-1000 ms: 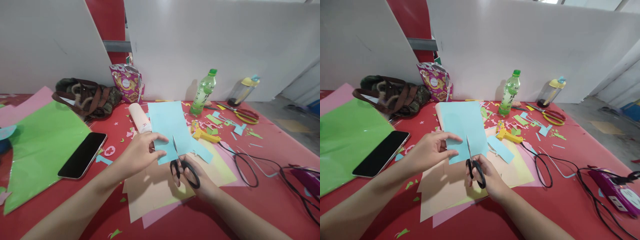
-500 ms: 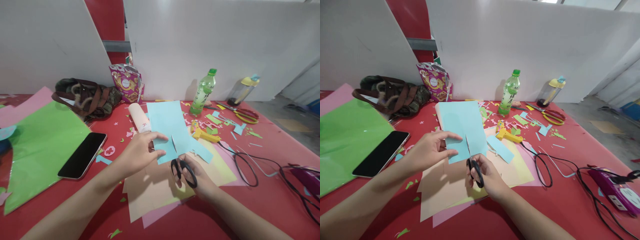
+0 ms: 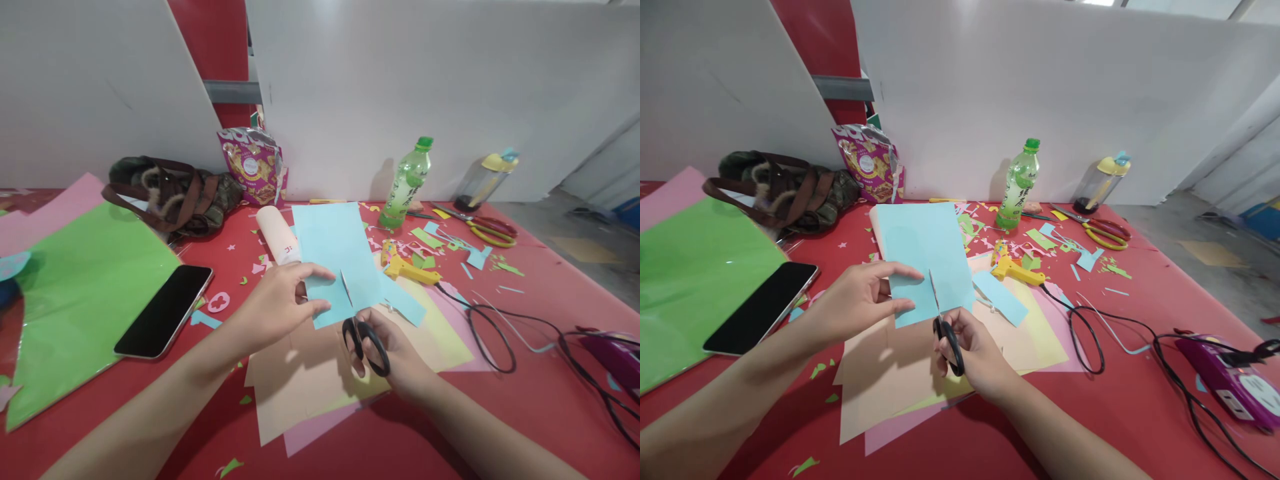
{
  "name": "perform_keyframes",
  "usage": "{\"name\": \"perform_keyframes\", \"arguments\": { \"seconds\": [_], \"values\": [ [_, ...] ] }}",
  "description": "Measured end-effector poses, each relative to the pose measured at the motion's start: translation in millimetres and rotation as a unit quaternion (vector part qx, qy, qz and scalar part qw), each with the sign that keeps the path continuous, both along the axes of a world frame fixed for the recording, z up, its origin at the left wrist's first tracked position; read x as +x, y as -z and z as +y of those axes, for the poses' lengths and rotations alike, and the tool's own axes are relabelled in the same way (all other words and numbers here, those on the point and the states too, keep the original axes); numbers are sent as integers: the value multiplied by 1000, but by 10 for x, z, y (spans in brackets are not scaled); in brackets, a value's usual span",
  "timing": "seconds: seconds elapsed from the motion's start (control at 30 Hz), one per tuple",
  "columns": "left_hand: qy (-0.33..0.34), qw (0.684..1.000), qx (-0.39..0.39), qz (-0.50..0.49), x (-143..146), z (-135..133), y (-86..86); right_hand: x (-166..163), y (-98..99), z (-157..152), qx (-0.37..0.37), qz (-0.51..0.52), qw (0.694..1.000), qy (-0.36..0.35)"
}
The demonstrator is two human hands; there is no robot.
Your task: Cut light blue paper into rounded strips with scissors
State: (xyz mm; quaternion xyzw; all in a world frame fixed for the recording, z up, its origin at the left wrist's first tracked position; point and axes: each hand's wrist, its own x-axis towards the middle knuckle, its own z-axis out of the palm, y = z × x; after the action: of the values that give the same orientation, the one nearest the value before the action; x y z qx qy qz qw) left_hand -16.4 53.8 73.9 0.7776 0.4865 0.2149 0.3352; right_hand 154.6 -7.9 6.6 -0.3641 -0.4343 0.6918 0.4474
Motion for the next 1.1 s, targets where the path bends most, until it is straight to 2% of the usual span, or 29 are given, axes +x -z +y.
{"name": "perform_keyframes", "arguments": {
  "seconds": [0.37, 1.1],
  "values": [
    [-3, 1000, -21, -11, 1, 3, 8, 0, 1, 5, -5, -10, 1000, 12],
    [-1, 1000, -16, 2, 12, 15, 3, -27, -21, 16, -8, -5, 1000, 28]
  ]
}}
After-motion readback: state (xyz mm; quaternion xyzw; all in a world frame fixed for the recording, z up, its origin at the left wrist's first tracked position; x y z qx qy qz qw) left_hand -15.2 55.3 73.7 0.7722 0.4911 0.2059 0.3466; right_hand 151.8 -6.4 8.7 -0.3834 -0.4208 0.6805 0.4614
